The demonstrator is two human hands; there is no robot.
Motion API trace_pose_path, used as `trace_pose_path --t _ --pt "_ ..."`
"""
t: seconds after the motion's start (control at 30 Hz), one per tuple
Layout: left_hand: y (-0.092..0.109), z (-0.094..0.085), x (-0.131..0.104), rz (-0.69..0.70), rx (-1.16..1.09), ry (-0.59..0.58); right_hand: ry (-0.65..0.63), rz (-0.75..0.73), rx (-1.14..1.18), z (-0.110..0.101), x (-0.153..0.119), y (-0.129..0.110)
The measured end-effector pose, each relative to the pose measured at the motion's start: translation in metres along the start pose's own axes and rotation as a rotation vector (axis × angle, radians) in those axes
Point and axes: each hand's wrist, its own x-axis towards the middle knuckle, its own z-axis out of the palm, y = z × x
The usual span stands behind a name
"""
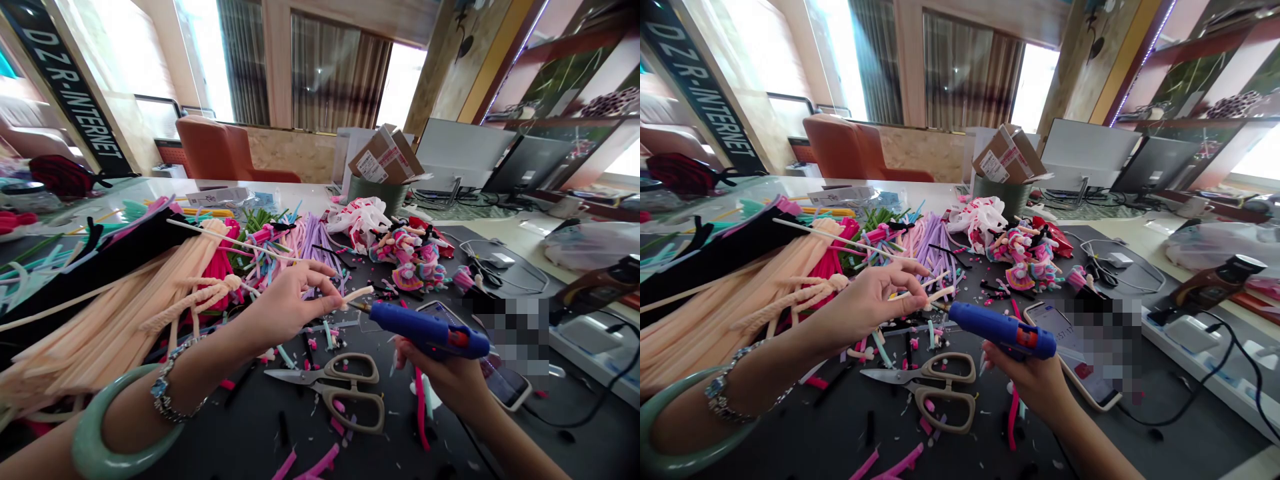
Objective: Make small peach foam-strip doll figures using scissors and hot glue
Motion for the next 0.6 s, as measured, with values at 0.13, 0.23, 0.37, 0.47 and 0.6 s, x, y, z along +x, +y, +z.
trace_pose_path --t 0.13,0.23,0.37,0.47,0.6 --pt "0.0007 0.0001 0.0002 -0.001 0.011 -0.009 -0.006 0.000 -0.013 -0.0009 0.0002 0.0011" --pt "0.0001 0.0006 0.0003 0.005 0.008 -0.009 -0.012 0.007 -0.009 -0.0015 0.0003 0.0027" --pt "-0.0005 0.0010 0.0002 0.001 -0.003 -0.006 -0.024 0.007 -0.013 -0.0022 0.0005 0.0045" --pt "-0.0007 0.0005 0.0003 0.004 0.000 -0.008 -0.026 -0.008 -0.016 -0.0026 0.0007 0.0048" --pt "-0.0016 0.0002 0.0006 0.009 -0.003 -0.016 -0.026 -0.016 -0.020 -0.0028 0.0008 0.0049"
